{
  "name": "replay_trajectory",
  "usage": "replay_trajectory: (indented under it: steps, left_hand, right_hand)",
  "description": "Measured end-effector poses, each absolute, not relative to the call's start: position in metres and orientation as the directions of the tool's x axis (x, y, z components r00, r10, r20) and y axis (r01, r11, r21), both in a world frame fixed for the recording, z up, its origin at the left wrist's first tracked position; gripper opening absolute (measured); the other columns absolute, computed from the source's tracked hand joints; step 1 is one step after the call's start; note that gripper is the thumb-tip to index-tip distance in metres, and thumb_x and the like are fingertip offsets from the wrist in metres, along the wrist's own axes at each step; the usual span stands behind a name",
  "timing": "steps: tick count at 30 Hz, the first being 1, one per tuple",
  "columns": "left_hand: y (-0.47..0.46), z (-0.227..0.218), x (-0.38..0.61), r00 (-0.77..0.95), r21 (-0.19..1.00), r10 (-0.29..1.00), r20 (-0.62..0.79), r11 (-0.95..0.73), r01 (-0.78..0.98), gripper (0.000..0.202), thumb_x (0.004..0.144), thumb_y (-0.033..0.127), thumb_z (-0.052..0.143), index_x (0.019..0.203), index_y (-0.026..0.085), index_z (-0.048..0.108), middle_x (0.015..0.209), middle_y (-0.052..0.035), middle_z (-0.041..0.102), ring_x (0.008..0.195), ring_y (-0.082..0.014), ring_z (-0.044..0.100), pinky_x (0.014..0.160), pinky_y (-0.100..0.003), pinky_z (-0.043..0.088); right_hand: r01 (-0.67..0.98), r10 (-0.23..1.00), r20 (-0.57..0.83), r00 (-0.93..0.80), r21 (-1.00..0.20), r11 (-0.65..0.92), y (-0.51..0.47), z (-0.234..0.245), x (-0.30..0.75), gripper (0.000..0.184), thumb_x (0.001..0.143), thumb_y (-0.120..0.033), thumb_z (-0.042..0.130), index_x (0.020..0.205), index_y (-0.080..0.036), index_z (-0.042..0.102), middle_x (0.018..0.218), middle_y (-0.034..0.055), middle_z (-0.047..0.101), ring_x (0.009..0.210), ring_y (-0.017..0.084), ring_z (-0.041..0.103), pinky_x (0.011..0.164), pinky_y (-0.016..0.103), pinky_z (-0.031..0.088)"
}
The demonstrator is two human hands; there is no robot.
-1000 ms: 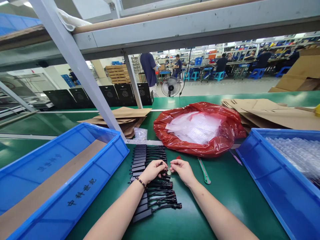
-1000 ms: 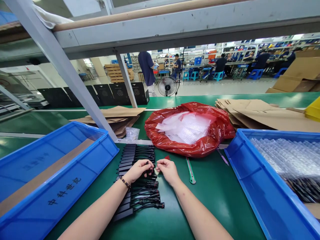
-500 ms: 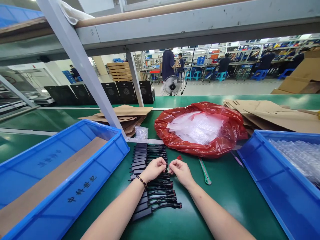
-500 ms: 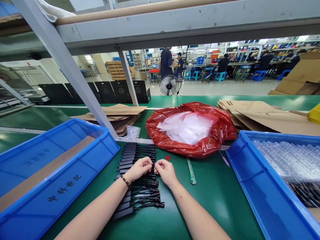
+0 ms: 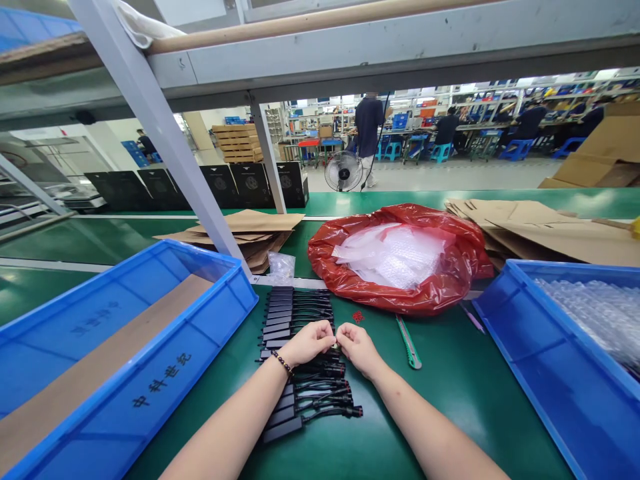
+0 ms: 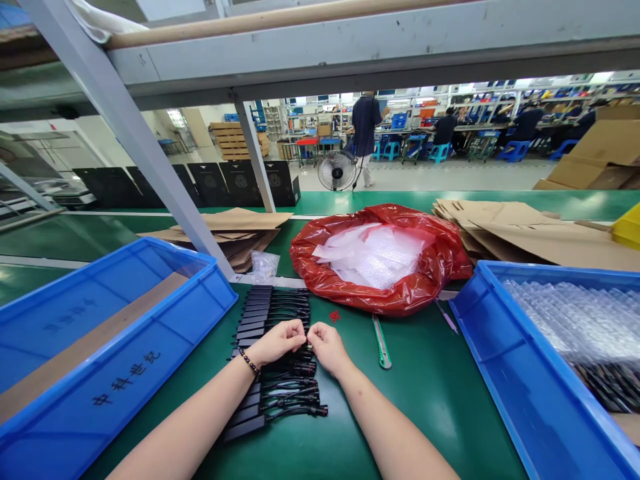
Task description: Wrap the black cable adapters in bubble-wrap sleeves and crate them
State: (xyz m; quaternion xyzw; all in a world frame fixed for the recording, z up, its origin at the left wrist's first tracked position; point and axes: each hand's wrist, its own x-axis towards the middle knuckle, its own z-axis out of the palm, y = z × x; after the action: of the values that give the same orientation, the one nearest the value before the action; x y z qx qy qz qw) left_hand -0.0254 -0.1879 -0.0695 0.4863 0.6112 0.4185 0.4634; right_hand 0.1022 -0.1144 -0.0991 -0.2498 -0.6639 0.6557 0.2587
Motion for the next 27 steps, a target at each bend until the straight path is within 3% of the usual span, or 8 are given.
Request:
replay_trajectory:
  steps: [4, 7, 10, 13, 20, 27]
  left_hand:
    - [-0.188, -0.067, -0.025, -0.094, 0.964, 0.981, -0.168, 0.184, 0.191, 0.013, 0.068, 0.026, 0.055, 0.065, 0.017, 0.046, 0.048, 0.0076, 0.044, 0.045, -0.0056, 0.035, 0.045, -0.019, 0.025]
    - [-0.187, -0.063, -0.024, -0.141, 0.965, 0.977, -0.163, 0.187, 0.183, 0.008, 0.07, 0.024, 0.05, 0.073, 0.016, 0.05, 0.049, 0.0083, 0.042, 0.043, -0.0056, 0.033, 0.044, -0.019, 0.024]
    - [-0.187, -0.06, -0.022, -0.195, 0.964, 0.969, -0.149, 0.186, 0.19, 0.011, 0.071, 0.026, 0.048, 0.074, 0.016, 0.053, 0.049, 0.0082, 0.04, 0.043, -0.0056, 0.032, 0.044, -0.019, 0.023]
    - [-0.186, -0.06, -0.022, -0.229, 0.962, 0.963, -0.141, 0.189, 0.2, 0.011, 0.071, 0.026, 0.048, 0.073, 0.016, 0.052, 0.051, 0.0071, 0.043, 0.044, -0.0059, 0.034, 0.044, -0.019, 0.025]
    - [-0.185, -0.072, -0.026, -0.245, 0.954, 0.963, -0.114, 0.175, 0.243, 0.016, 0.065, 0.015, 0.048, 0.078, 0.015, 0.056, 0.06, 0.0044, 0.052, 0.05, -0.0067, 0.044, 0.047, -0.019, 0.032]
    - [-0.185, -0.075, -0.026, -0.263, 0.925, 0.963, -0.063, 0.155, 0.347, 0.02, 0.071, 0.022, 0.05, 0.084, 0.014, 0.062, 0.069, -0.0016, 0.065, 0.063, -0.0125, 0.058, 0.063, -0.025, 0.046]
  right_hand:
    - [0.014, 0.68, 0.123, -0.723, -0.981, 0.193, -0.108, -0.099, 0.103, 0.016, 0.07, -0.029, 0.051, 0.059, -0.017, 0.052, 0.052, -0.003, 0.049, 0.049, 0.009, 0.042, 0.049, 0.021, 0.035]
    - [0.055, 0.754, 0.164, -0.636, -0.965, 0.256, -0.091, -0.099, 0.112, 0.017, 0.072, -0.031, 0.052, 0.063, -0.017, 0.057, 0.064, 0.0011, 0.056, 0.06, 0.013, 0.048, 0.058, 0.025, 0.039]
    - [0.221, 0.831, 0.277, -0.483, -0.879, 0.422, -0.069, -0.105, 0.122, 0.019, 0.075, -0.03, 0.049, 0.069, -0.019, 0.062, 0.075, 0.0039, 0.059, 0.068, 0.016, 0.053, 0.066, 0.028, 0.04]
    - [0.399, 0.821, 0.336, -0.461, -0.748, 0.53, -0.056, -0.113, 0.127, 0.019, 0.077, -0.026, 0.048, 0.073, -0.019, 0.066, 0.079, 0.0051, 0.062, 0.077, 0.019, 0.056, 0.074, 0.03, 0.041]
    - [0.641, 0.805, 0.275, -0.526, -0.494, 0.588, -0.057, -0.117, 0.122, 0.015, 0.079, -0.02, 0.052, 0.077, -0.02, 0.068, 0.082, 0.0038, 0.064, 0.082, 0.018, 0.055, 0.078, 0.027, 0.038]
    - [0.697, 0.806, 0.255, -0.534, -0.407, 0.591, -0.059, -0.115, 0.117, 0.018, 0.082, -0.016, 0.046, 0.076, -0.017, 0.063, 0.082, 0.0068, 0.061, 0.082, 0.019, 0.051, 0.074, 0.028, 0.032]
